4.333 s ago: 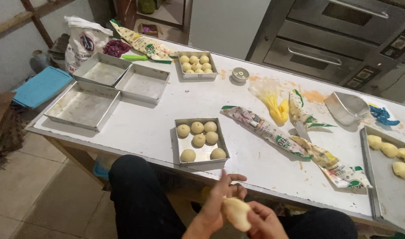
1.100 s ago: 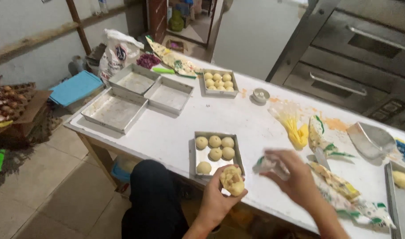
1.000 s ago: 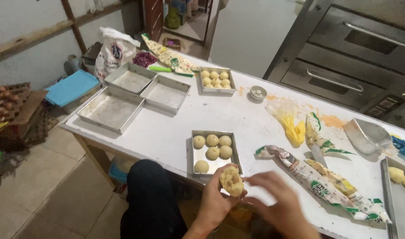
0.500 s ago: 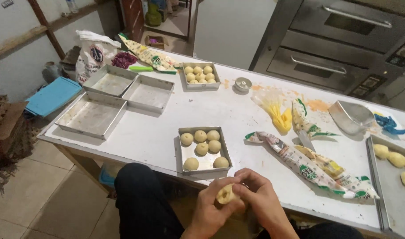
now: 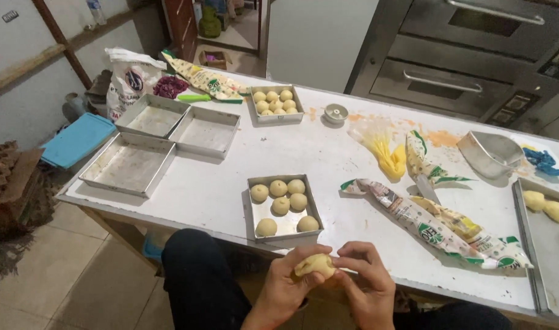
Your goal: The person takes small dough balls from a tray, flattens them, and fills them with a cream from a piping bag. They then seal the dough into balls and place them into a square metal baking pan.
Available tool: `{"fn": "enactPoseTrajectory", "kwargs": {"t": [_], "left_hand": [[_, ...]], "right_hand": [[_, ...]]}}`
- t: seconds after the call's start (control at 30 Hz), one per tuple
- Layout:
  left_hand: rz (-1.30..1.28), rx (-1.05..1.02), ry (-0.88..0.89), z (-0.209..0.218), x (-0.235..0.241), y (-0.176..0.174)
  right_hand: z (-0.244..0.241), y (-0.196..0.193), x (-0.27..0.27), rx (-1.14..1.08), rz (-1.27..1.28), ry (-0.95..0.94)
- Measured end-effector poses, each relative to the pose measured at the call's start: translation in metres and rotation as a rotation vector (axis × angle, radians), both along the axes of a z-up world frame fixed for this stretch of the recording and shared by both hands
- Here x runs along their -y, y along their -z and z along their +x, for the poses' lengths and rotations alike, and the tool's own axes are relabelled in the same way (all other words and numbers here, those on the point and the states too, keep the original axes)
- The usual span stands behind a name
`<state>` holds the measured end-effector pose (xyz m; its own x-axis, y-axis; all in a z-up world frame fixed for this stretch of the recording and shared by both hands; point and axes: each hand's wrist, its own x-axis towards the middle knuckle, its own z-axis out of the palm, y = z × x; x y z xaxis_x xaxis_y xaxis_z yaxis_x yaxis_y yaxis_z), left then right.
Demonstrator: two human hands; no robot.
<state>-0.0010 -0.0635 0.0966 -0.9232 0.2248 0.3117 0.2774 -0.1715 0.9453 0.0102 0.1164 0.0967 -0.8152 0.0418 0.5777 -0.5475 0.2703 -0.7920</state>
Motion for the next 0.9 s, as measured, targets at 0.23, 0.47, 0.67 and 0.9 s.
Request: {"fn": "enactPoseTrajectory", "kwargs": {"t": [0.23,0.47,0.67,0.9], "left_hand": [[-0.235,-0.375,0.011,-0.003,-0.002,-0.008],[-0.509,-0.182,0.001,0.010,-0.016,0.009],[-0.130,0.001,-0.026,0.011,-0.007,-0.012],[0.097,0.206,-0.154,0.002,-0.005,0.019]], "right_hand": [[-0.004,-0.013,-0.004,0.251,-0.211,-0.056],[-0.001,-0.036,0.009,0.280,0.183,0.063],[-0.007,-0.027,-0.012,0.332,0.030,-0.042],[-0.001,-0.027,-0.017,0.368,0.010,0.062]]}}
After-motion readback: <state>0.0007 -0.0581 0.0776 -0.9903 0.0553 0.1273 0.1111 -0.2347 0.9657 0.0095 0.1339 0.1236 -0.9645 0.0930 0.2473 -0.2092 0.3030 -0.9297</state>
